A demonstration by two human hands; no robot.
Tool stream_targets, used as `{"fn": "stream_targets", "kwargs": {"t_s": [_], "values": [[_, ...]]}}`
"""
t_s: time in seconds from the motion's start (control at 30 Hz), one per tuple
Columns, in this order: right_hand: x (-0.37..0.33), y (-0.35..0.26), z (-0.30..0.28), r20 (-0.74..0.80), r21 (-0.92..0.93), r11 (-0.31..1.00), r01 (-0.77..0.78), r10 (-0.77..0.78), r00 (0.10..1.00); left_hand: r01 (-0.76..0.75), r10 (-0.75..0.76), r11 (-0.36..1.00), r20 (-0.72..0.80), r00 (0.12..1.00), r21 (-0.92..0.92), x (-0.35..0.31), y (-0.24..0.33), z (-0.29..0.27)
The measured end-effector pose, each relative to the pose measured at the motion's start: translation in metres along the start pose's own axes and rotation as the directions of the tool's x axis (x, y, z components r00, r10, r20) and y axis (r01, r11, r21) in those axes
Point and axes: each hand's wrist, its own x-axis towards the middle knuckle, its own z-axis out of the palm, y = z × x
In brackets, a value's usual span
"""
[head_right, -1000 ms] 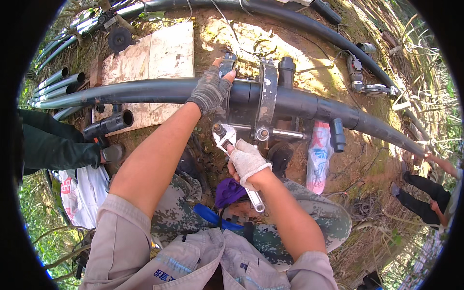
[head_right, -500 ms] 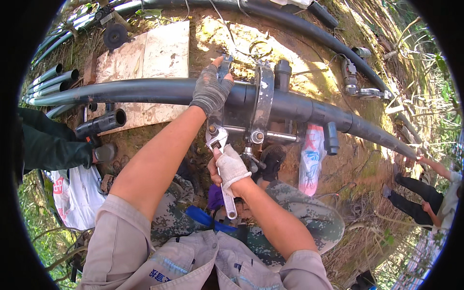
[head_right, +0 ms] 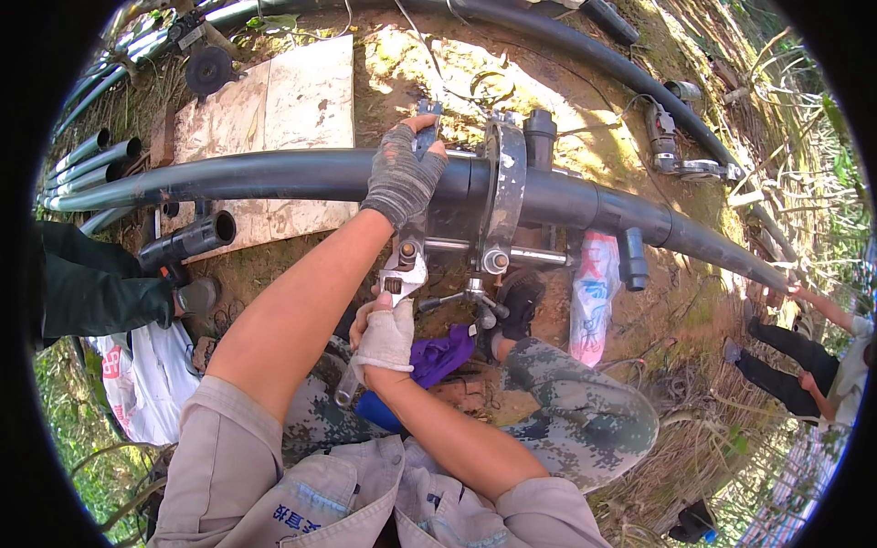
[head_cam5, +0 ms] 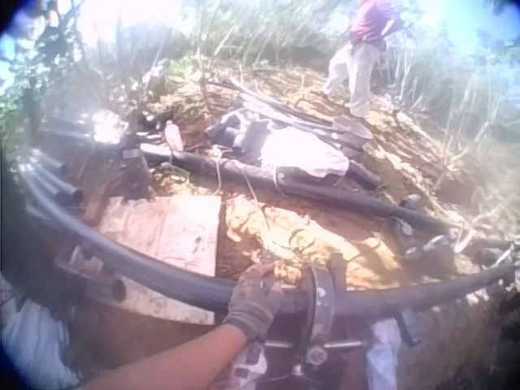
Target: The person assembles a pipe fitting by tightening bolts on a clamp with a wrench. They align the pipe sections and secure the connection while another person assists by holding the pipe.
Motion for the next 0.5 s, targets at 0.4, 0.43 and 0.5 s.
{"fn": "stream_targets", "kwargs": {"t_s": [0.4,0.43,0.5], "values": [[0.024,-0.179,-0.027,0.079,-0.748,0.596,-0.292,0.517,0.853,0.067,-0.067,0.998,0.043,0.997,0.007,0.000,0.011,-0.007],[0.023,-0.171,-0.031,0.105,-0.714,0.631,-0.303,0.524,0.845,0.065,-0.065,0.998,0.035,0.997,0.004,-0.001,0.011,-0.006],[0.017,-0.147,-0.033,0.194,-0.590,0.751,-0.297,0.489,0.851,0.062,-0.063,0.998,0.018,0.998,0.014,-0.004,0.008,-0.004]]}}
